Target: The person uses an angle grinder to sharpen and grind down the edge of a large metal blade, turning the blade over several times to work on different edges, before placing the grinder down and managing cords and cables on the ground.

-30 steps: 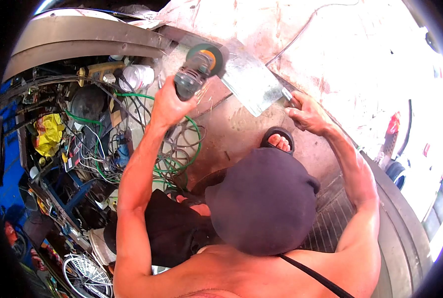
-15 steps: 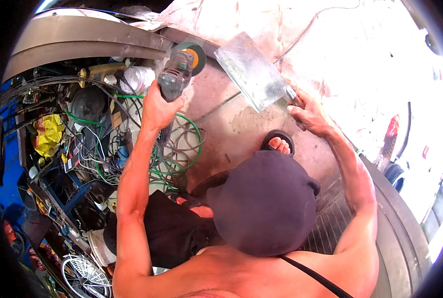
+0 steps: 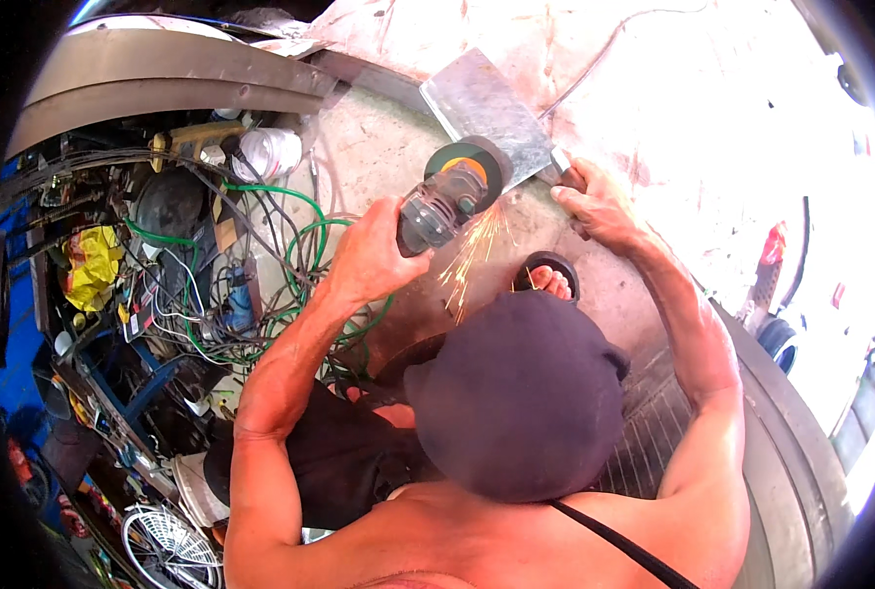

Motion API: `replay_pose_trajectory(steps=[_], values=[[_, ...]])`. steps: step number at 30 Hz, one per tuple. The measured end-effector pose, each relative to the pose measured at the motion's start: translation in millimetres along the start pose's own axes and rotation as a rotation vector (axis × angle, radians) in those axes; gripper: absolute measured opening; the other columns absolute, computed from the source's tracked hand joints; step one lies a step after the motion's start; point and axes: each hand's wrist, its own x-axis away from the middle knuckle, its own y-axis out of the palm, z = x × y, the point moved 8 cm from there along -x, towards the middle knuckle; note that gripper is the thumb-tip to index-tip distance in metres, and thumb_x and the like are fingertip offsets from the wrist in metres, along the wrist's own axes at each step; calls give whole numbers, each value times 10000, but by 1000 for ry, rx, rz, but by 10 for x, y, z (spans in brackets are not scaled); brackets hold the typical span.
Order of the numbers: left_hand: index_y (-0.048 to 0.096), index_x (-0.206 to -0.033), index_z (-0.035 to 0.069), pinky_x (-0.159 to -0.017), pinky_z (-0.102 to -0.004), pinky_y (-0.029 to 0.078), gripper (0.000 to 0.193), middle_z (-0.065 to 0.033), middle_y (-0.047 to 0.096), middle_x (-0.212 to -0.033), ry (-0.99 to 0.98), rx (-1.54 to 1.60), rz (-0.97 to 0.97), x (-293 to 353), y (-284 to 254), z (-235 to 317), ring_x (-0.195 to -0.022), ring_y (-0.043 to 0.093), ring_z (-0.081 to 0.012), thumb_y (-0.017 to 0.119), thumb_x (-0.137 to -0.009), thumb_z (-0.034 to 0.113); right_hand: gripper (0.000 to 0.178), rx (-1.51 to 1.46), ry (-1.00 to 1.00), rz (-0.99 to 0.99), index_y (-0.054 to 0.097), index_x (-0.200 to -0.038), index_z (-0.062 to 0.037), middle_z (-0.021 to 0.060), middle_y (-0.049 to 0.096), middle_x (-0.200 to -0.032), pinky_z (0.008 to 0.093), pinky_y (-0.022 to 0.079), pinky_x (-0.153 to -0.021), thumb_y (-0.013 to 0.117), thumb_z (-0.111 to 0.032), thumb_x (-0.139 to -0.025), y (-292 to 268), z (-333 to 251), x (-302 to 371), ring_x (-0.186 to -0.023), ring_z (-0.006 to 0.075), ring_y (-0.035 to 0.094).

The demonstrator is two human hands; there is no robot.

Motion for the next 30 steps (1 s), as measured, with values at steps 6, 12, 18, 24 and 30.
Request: replay_pose_trajectory(steps=[6, 12, 18, 24, 30], values=[[588, -1212, -7, -845, -494, 562, 610, -251, 682, -1048, -39, -40, 113, -131, -181, -190, -988, 690, -436, 851, -755, 300, 286, -70, -15, -101, 548, -1168, -21, -7, 507, -760, 255, 383, -441, 645, -189, -958, 9, 83, 89, -495, 79, 455], [604, -1134, -32, -856, -509, 562, 575, -303, 702, -1066, -74, 24, 218, -443, -455, -410, -1005, 700, -465, 820, -781, 368, 216, -36, 28, -144, 536, -1071, -28, -1, 499, -733, 269, 397, -439, 648, -175, -960, -26, 211, 187, -493, 85, 470], [605, -1167, -24, -859, -468, 577, 612, -260, 738, -1029, -183, 94, 345, -622, -781, -912, -973, 738, -406, 851, -731, 328, 224, -81, 43, -146, 544, -1086, -31, -1, 497, -742, 264, 394, -441, 649, -182, -959, -98, 258, 260, -498, 86, 467], [622, -1207, -16, -867, -453, 573, 618, -222, 745, -1060, -145, 148, 368, -394, -895, -829, -959, 734, -392, 851, -741, 320, 265, -419, 148, -215, 561, -1163, -34, 7, 531, -831, 260, 401, -451, 626, -226, -993, -97, 330, 243, -489, 90, 460], [618, -1212, -6, -887, -433, 564, 601, -203, 739, -1081, -203, 223, 318, -189, -833, -729, -1000, 731, -329, 859, -745, 287, 387, -728, 329, -445, 548, -1346, -64, -37, 469, -814, 222, 332, -416, 559, -335, -1070, 442, 157, 169, -483, 43, 382]])
